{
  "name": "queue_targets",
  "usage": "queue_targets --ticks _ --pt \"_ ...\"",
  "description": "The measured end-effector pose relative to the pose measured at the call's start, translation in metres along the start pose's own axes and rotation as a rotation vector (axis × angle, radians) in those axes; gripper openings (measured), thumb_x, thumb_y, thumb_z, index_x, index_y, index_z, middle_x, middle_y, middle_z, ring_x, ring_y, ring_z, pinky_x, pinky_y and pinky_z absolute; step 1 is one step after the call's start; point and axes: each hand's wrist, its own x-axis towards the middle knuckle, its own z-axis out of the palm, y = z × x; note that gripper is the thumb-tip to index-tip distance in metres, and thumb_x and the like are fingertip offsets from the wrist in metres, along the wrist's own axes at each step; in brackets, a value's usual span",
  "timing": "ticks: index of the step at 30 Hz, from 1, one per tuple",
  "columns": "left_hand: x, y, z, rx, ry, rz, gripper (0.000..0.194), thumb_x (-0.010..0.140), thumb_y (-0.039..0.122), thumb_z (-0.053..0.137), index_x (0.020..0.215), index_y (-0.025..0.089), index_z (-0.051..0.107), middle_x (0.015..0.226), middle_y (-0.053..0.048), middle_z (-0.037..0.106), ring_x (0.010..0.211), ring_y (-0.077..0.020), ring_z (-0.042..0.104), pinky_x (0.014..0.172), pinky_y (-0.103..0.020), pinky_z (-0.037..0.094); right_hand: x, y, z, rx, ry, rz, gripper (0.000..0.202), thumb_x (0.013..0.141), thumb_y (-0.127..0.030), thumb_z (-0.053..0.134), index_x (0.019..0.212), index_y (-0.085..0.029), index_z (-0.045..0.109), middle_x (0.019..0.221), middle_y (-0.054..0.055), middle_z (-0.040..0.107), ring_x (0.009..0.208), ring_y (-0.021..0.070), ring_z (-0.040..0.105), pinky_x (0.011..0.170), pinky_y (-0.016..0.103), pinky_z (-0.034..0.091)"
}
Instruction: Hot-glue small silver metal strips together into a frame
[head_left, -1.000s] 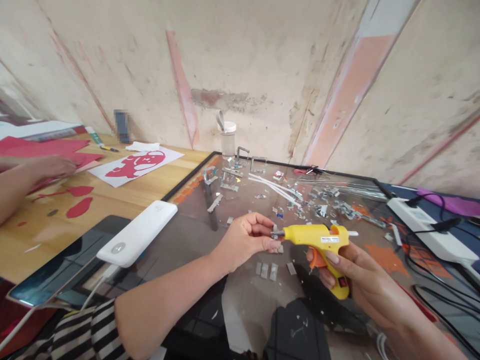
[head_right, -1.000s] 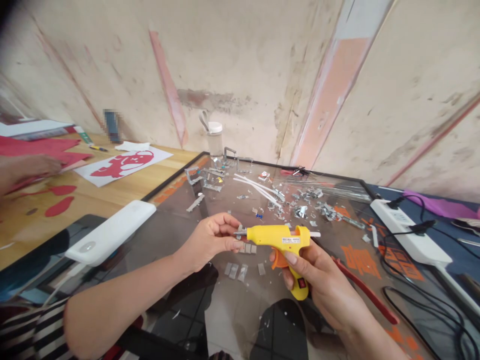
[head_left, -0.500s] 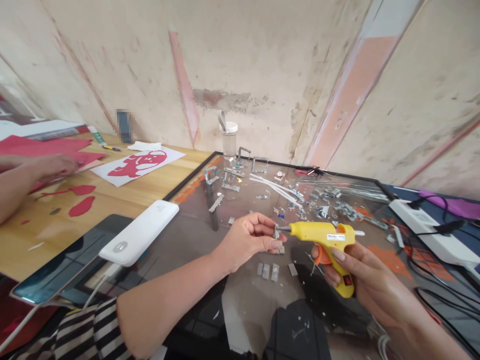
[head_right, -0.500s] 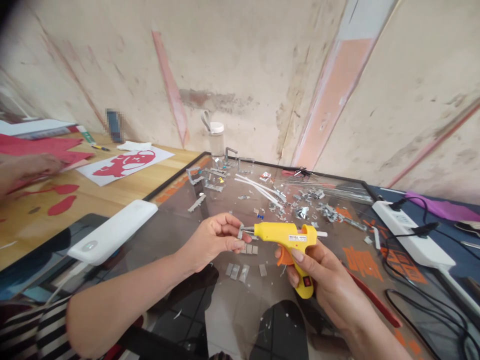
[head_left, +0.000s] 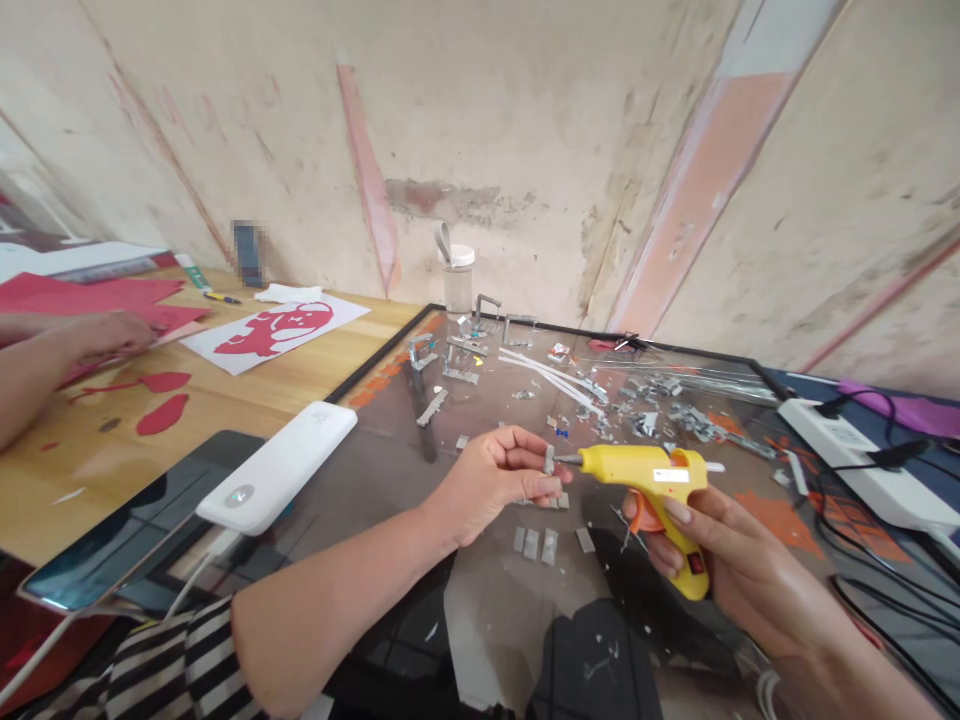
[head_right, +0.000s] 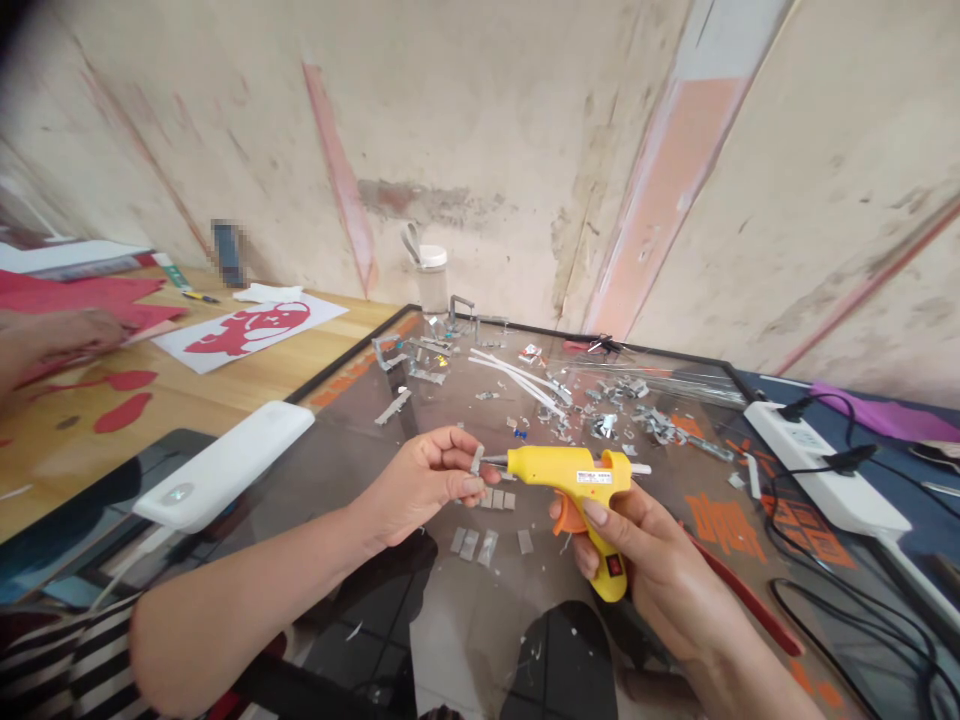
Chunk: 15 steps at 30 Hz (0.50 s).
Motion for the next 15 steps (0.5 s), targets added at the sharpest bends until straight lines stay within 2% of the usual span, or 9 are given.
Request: queue_targets --ticks 10,15 --pt "0.0 0.0014 0.0004 -0.026 0.024 -0.012 0.034 0.061 0.014 0.078 0.083 0.014 0.053 0.07 -0.004 0.07 0.06 -0.012 0.065 0.057 -0.022 0.048 -0.0008 0.0018 -0.0004 -0.032 -0.022 0.018 0.027 0.074 -0.043 0.067 0.08 -0.016 0.064 0.051 0.001 0.052 0.049 0.011 0.043 0.046 0.023 0.033" --pt "-0.0003 0.0019 0.0004 0.009 -0.004 0.003 0.033 0.061 0.015 0.077 0.084 0.014 0.053 0.075 -0.005 0.071 0.061 -0.012 0.064 0.06 -0.024 0.049 -0.0009 0.0004 -0.0005 0.069 -0.029 -0.017 0.022 0.075 -0.038 0.067 0.078 -0.016 0.066 0.061 0.003 0.057 0.05 0.0098 0.042 0.048 0.024 0.036"
